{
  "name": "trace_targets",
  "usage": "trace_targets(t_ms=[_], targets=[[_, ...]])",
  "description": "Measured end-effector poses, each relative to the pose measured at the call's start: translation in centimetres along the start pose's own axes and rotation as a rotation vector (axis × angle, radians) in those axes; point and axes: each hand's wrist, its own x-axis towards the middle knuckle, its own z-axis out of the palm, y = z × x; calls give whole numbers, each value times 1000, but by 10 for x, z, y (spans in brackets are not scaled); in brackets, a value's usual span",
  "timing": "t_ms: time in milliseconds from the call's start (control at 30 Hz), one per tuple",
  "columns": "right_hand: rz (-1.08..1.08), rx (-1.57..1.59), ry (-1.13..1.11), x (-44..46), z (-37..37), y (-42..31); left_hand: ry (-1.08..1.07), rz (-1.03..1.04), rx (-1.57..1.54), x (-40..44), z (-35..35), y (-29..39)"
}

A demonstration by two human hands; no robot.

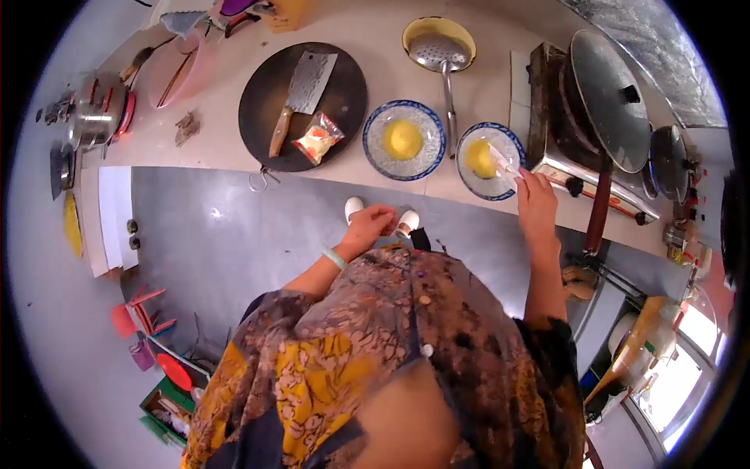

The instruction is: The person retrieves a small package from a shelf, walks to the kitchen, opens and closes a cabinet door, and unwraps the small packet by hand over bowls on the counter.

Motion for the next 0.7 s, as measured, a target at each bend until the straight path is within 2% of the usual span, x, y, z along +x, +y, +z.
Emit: trace_targets(t_ms=[67, 100, 200, 233, 333, 367, 467, 500, 600, 700], targets=[[49, 77, 81, -3, -20, -28, -31, -18, 14, -4, -4, -9], [73, 88, 8, 0, -21, -28, -25, -32, -61, -3, -3, -9], [-35, 43, 28, -3, 0, -7, -40, -47, -11, -1, 0, -7], [-26, 154, 177, -5, -4, -11, -16, -30, -2, -2, 3, -5], [295, 342, 138, -9, -11, -15, -82, 24, 34, 1, 6, 6], [340, 353, 170, -12, -2, -7, -104, 11, 39, 1, 11, 14], [600, 675, 168, -26, 15, 1, -188, -3, 38, -5, 47, 54], [651, 685, 103, -28, 9, -3, -222, -22, 66, 0, 60, 61], [808, 946, 134, -32, -1, -23, -317, -54, -67, 6, 109, 84], [824, 1026, 183, -36, 4, -24, -441, -114, -307, 21, 140, 83]])
